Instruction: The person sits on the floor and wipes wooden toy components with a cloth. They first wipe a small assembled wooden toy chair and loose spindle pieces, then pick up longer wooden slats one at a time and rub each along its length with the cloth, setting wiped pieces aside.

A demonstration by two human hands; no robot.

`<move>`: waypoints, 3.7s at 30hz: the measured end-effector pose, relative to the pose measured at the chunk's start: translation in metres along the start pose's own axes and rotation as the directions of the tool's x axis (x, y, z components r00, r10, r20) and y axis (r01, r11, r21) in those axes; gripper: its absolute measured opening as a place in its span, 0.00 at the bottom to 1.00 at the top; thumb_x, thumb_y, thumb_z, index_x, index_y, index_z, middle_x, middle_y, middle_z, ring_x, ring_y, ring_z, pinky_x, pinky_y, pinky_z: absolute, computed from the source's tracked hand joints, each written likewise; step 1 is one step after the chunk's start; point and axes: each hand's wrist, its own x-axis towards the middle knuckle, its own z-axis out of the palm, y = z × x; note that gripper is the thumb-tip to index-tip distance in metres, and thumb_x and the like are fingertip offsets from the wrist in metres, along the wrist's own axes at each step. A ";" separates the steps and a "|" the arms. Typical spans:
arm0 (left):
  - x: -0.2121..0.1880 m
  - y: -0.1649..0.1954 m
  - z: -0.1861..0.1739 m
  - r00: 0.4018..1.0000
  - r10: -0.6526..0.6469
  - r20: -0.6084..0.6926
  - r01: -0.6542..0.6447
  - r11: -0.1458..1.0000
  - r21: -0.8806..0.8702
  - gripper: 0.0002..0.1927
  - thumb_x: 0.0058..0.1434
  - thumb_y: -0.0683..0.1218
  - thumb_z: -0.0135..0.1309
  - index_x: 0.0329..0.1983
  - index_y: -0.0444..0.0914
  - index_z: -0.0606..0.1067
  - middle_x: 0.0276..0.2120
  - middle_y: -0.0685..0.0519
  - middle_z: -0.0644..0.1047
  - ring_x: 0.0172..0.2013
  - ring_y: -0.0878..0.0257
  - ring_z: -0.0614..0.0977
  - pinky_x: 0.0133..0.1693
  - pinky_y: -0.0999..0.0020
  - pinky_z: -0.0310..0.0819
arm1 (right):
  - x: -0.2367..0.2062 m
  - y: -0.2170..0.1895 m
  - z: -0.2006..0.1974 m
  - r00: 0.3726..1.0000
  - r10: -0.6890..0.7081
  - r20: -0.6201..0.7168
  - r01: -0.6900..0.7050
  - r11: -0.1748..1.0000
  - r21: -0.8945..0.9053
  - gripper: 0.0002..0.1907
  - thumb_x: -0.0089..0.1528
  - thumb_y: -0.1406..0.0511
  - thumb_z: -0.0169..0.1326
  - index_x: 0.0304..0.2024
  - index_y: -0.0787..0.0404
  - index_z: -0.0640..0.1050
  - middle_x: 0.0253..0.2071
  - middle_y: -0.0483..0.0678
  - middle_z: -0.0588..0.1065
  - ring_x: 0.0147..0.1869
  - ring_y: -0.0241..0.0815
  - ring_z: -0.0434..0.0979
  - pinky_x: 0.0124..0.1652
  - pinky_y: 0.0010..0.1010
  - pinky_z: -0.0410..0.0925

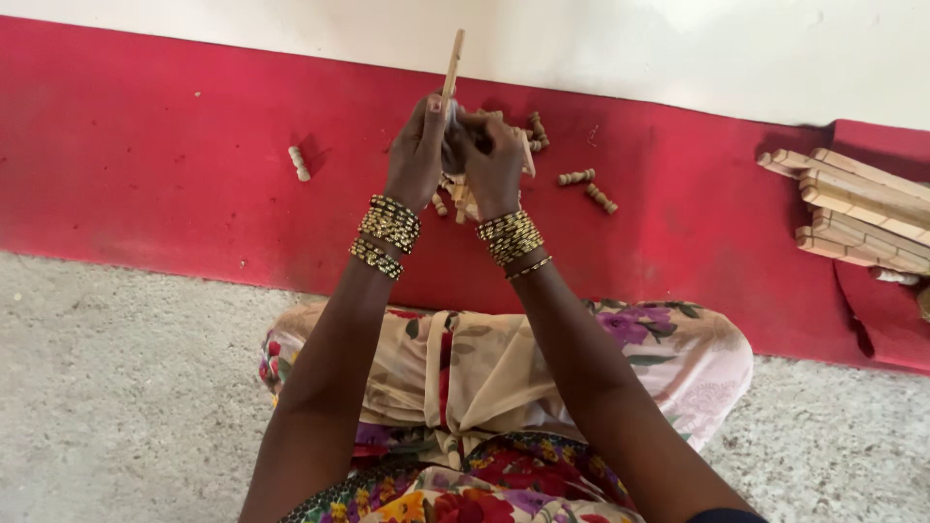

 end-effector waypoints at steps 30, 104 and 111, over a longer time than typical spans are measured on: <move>-0.003 -0.010 0.005 0.995 0.027 0.099 -0.007 0.982 -0.189 0.41 0.76 0.70 0.27 0.81 0.39 0.60 0.58 0.31 0.72 0.48 0.61 0.76 0.46 0.68 0.74 | -0.036 -0.005 -0.004 0.964 -0.206 -0.167 0.203 0.978 -0.036 0.13 0.67 0.75 0.55 0.52 0.58 0.77 0.53 0.49 0.75 0.47 0.39 0.82 0.38 0.24 0.81; 0.008 0.005 0.010 0.993 -0.033 0.113 0.050 0.988 -0.145 0.52 0.61 0.80 0.20 0.63 0.39 0.73 0.41 0.47 0.77 0.40 0.62 0.78 0.36 0.67 0.77 | -0.011 -0.046 0.002 0.938 -0.323 -0.130 0.266 0.906 -0.330 0.11 0.61 0.80 0.55 0.41 0.62 0.78 0.46 0.49 0.77 0.45 0.43 0.83 0.39 0.26 0.81; 0.011 -0.007 0.007 0.993 0.109 0.039 -0.101 0.981 -0.163 0.28 0.73 0.65 0.40 0.56 0.39 0.74 0.31 0.59 0.73 0.28 0.74 0.72 0.28 0.75 0.70 | 0.018 -0.005 -0.038 0.971 -0.048 0.233 0.094 0.978 -0.189 0.07 0.60 0.72 0.64 0.40 0.65 0.80 0.41 0.49 0.79 0.42 0.41 0.85 0.42 0.29 0.80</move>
